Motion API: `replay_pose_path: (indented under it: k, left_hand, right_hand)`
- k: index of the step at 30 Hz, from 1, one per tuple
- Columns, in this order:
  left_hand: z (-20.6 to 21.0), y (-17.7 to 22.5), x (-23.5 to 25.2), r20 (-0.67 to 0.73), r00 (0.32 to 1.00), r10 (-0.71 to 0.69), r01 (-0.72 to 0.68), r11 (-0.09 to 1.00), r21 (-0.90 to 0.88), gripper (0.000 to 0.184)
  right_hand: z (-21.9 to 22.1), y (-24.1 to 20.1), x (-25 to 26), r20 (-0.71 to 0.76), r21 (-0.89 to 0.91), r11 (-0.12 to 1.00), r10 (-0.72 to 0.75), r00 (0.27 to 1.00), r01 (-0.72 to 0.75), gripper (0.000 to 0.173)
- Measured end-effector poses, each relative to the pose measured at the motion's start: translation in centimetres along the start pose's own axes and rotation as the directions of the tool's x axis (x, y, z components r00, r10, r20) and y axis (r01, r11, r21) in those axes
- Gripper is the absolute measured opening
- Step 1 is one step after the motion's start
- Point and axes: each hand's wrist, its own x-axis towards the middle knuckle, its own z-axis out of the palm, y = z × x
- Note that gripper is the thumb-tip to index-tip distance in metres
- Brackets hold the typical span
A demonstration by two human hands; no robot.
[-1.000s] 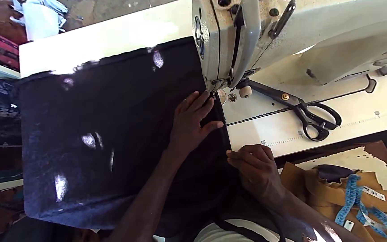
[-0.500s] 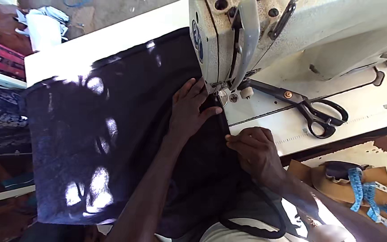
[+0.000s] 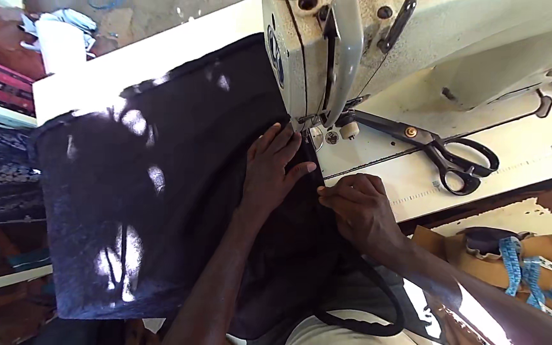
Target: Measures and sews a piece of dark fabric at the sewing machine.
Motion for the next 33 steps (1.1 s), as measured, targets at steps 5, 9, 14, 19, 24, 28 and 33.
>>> replay_pose_path:
  k: [5,9,14,19,24,28,33]
  left_hand:
    - [-0.2,-0.3,1.0,0.016,1.000,0.003,-0.004,0.999,0.037,0.070]
    - [-0.7,-0.8,2.4,0.034,0.999,0.003,-0.005,0.999,0.047,0.069]
    - [-1.3,-1.9,3.7,0.107,0.992,0.059,-0.062,0.998,0.025,0.062]
    - [-1.8,-2.4,4.8,0.150,0.988,0.043,-0.044,0.999,0.003,0.050]
    - [-2.0,-2.5,5.8,0.100,0.995,0.020,-0.021,1.000,0.007,0.043]
    - [-2.2,-2.7,6.9,0.062,0.998,-0.002,-0.001,0.999,0.054,0.040]
    - [-2.1,-2.8,7.8,0.012,0.999,-0.031,0.030,0.999,0.041,0.041]
  right_hand:
    - [0.5,0.7,0.8,-0.030,-0.001,1.000,0.013,0.999,-0.013,0.026]
    - [0.8,1.2,2.1,-0.050,-0.019,1.000,0.012,0.999,-0.013,0.027]
    - [1.2,1.4,3.0,-0.057,-0.034,0.999,0.025,0.998,-0.027,0.028]
    - [1.5,1.8,3.9,-0.071,-0.037,0.999,0.020,0.997,-0.023,0.027]
    - [1.7,2.3,5.0,-0.069,-0.042,0.999,0.025,0.997,-0.027,0.027]
    - [2.0,2.6,6.0,-0.082,-0.051,0.998,0.031,0.996,-0.035,0.028]
    - [2.2,2.6,6.6,-0.070,-0.033,0.994,0.098,0.993,-0.100,0.030]
